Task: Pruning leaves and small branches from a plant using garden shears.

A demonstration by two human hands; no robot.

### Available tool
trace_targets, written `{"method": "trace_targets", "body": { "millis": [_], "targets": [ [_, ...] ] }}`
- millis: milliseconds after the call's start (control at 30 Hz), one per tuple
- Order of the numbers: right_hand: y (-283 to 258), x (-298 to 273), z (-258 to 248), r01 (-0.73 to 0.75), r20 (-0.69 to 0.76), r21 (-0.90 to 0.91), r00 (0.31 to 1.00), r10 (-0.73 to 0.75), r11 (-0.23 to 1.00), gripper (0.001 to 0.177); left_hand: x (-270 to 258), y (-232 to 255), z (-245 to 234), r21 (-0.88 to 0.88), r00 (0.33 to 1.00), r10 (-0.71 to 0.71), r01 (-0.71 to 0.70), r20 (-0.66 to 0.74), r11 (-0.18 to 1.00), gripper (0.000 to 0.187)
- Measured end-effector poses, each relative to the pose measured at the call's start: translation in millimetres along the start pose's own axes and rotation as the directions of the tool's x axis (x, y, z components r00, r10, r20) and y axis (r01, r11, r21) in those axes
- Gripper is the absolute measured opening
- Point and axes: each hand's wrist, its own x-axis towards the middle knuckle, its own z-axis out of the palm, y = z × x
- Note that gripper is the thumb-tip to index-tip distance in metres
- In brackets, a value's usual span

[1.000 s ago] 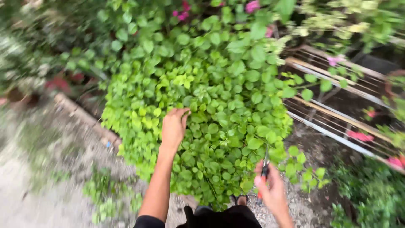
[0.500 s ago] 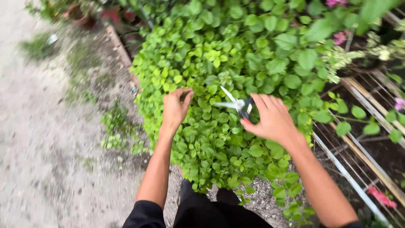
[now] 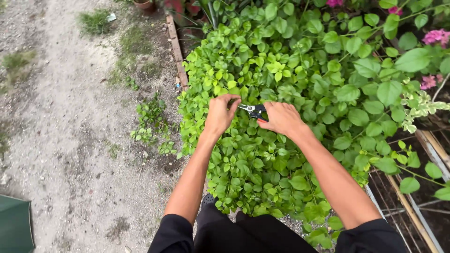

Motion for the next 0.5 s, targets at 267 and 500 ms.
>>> {"method": "trace_targets", "body": {
  "millis": [267, 500],
  "targets": [
    [-8, 6, 9, 0.084, -0.071, -0.032, 0.994, -0.086, 0.996, 0.069, -5, 2, -4, -0.042, 0.992, -0.124, 0.126, 0.028, 0.991, 0.020],
    [-3, 22, 25, 0.074, 0.010, -0.037, 0.997, -0.074, 0.997, 0.060, -11, -9, 3, -0.099, 1.000, -0.018, 0.016, -0.015, 0.995, 0.019]
  ]
}}
